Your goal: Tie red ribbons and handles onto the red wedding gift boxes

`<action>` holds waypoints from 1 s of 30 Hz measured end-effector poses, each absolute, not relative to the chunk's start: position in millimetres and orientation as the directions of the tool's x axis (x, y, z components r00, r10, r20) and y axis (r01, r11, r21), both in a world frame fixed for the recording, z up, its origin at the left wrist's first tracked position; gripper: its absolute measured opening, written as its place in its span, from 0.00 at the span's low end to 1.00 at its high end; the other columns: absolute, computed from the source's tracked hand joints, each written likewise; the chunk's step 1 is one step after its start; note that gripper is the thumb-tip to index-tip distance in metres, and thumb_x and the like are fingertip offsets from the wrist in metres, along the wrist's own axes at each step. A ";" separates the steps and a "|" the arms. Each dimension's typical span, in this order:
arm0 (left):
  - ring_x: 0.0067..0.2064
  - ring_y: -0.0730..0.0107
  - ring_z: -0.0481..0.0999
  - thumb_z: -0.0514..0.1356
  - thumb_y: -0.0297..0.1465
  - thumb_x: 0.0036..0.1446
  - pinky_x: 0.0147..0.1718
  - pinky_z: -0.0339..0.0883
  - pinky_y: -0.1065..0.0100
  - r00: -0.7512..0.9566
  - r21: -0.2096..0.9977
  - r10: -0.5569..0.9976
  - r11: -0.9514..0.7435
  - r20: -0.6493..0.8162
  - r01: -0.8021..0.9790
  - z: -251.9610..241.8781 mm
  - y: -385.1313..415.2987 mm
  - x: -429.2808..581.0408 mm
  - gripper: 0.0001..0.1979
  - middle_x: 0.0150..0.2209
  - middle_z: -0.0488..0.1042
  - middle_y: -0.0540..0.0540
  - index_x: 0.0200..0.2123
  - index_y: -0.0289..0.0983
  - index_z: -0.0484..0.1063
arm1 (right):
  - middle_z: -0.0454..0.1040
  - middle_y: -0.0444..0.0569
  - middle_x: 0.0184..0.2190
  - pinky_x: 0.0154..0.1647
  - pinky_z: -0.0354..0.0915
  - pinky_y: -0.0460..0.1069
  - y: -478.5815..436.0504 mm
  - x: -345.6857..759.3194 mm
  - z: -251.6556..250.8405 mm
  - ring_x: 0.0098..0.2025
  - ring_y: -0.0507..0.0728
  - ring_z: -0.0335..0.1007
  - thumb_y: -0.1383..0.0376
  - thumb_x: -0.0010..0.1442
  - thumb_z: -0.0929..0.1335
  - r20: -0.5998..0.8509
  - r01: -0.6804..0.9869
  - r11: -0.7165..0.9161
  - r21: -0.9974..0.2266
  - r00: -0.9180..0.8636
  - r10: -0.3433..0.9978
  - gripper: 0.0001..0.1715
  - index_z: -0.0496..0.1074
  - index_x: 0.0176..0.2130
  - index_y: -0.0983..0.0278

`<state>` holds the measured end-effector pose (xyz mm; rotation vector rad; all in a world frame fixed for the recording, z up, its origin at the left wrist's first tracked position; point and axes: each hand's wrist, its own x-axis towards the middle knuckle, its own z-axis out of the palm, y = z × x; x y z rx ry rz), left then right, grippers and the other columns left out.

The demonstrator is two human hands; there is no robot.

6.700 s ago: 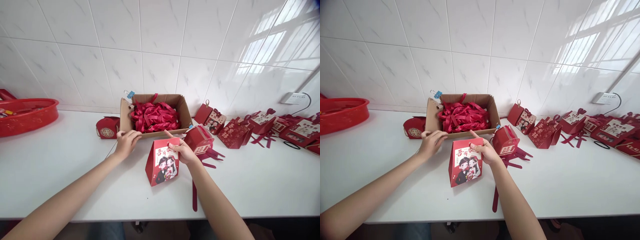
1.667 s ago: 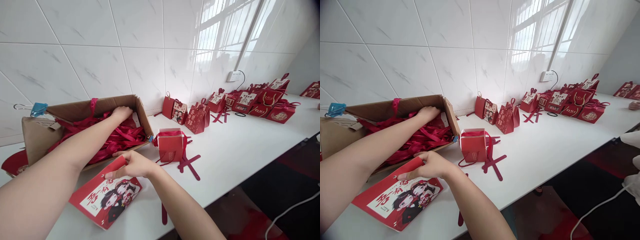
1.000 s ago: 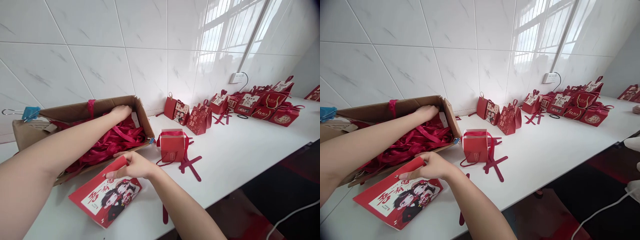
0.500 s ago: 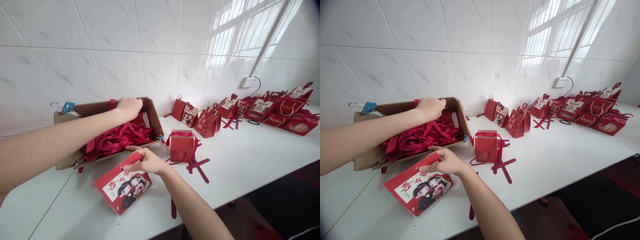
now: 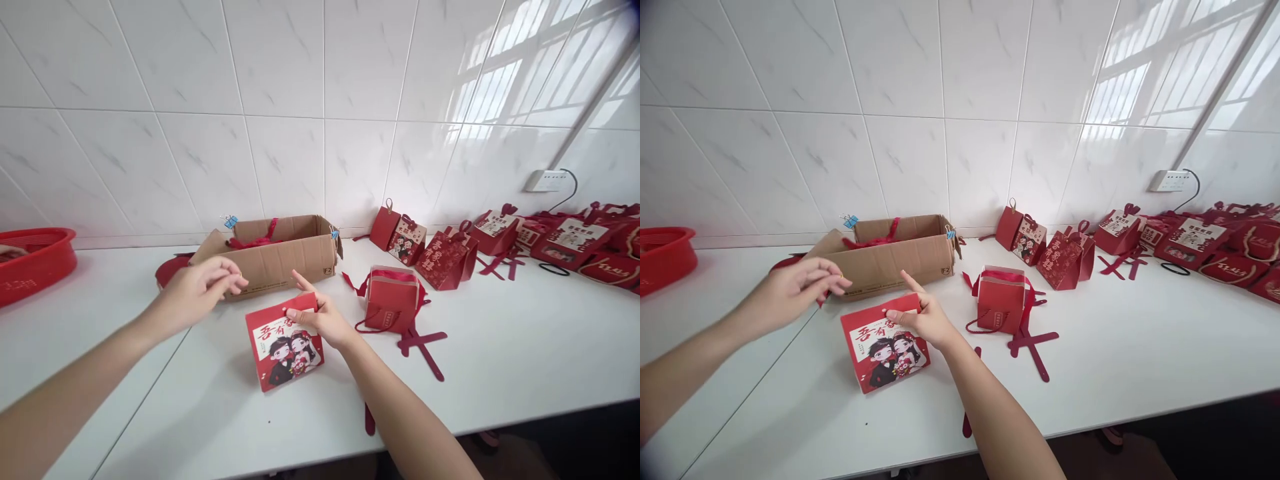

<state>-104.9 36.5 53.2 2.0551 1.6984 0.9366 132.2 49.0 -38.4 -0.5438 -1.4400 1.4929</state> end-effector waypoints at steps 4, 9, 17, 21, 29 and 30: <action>0.43 0.55 0.79 0.58 0.51 0.50 0.41 0.73 0.60 0.001 0.740 0.977 -0.164 0.215 0.652 11.7 40.5 -121.5 0.20 0.38 0.81 0.41 0.34 0.40 0.66 | 0.70 0.48 0.56 0.45 0.70 0.55 46.5 124.1 -41.8 0.45 0.60 0.75 0.54 0.42 0.77 0.241 -0.404 0.061 -0.913 -0.411 0.879 0.17 0.78 0.32 0.60; 0.43 0.56 0.80 0.61 0.50 0.47 0.46 0.71 0.57 0.120 0.810 0.972 -0.234 0.202 0.537 -7.8 95.8 -108.3 0.20 0.38 0.81 0.40 0.32 0.38 0.68 | 0.80 0.47 0.36 0.40 0.71 0.53 49.0 120.2 -45.7 0.35 0.56 0.76 0.55 0.42 0.77 0.191 -0.462 0.064 -0.884 -0.233 0.954 0.27 0.77 0.42 0.61; 0.42 0.58 0.79 0.60 0.43 0.50 0.47 0.69 0.56 0.017 0.835 0.945 -0.298 0.328 0.462 -19.7 167.3 -79.3 0.15 0.40 0.80 0.35 0.31 0.36 0.66 | 0.80 0.49 0.34 0.40 0.71 0.53 51.9 122.6 -46.5 0.35 0.57 0.76 0.56 0.43 0.77 0.206 -0.448 0.114 -0.887 -0.162 0.965 0.22 0.77 0.37 0.63; 0.42 0.59 0.80 0.58 0.44 0.52 0.44 0.71 0.58 0.001 0.852 0.951 -0.276 0.308 0.445 -25.6 160.2 -75.0 0.16 0.42 0.79 0.34 0.33 0.36 0.65 | 0.79 0.48 0.34 0.40 0.71 0.52 53.1 121.7 -49.4 0.36 0.56 0.75 0.56 0.45 0.76 0.236 -0.420 0.161 -0.893 -0.135 0.962 0.19 0.76 0.35 0.63; 0.28 0.58 0.78 0.58 0.37 0.50 0.30 0.67 0.62 0.115 0.650 0.990 -0.144 0.088 0.747 -53.6 105.7 -97.6 0.09 0.26 0.79 0.43 0.26 0.37 0.70 | 0.71 0.41 0.23 0.32 0.66 0.48 58.0 127.9 -55.1 0.27 0.51 0.67 0.55 0.48 0.74 0.326 -0.283 0.320 -0.904 0.026 0.945 0.15 0.69 0.26 0.62; 0.29 0.57 0.77 0.58 0.36 0.49 0.30 0.66 0.62 0.117 0.592 0.990 -0.139 0.077 0.794 -58.2 100.7 -98.6 0.08 0.25 0.78 0.43 0.27 0.37 0.71 | 0.69 0.41 0.22 0.31 0.65 0.48 57.0 128.2 -54.8 0.26 0.51 0.66 0.56 0.49 0.73 0.338 -0.275 0.326 -0.905 0.004 0.941 0.16 0.68 0.26 0.62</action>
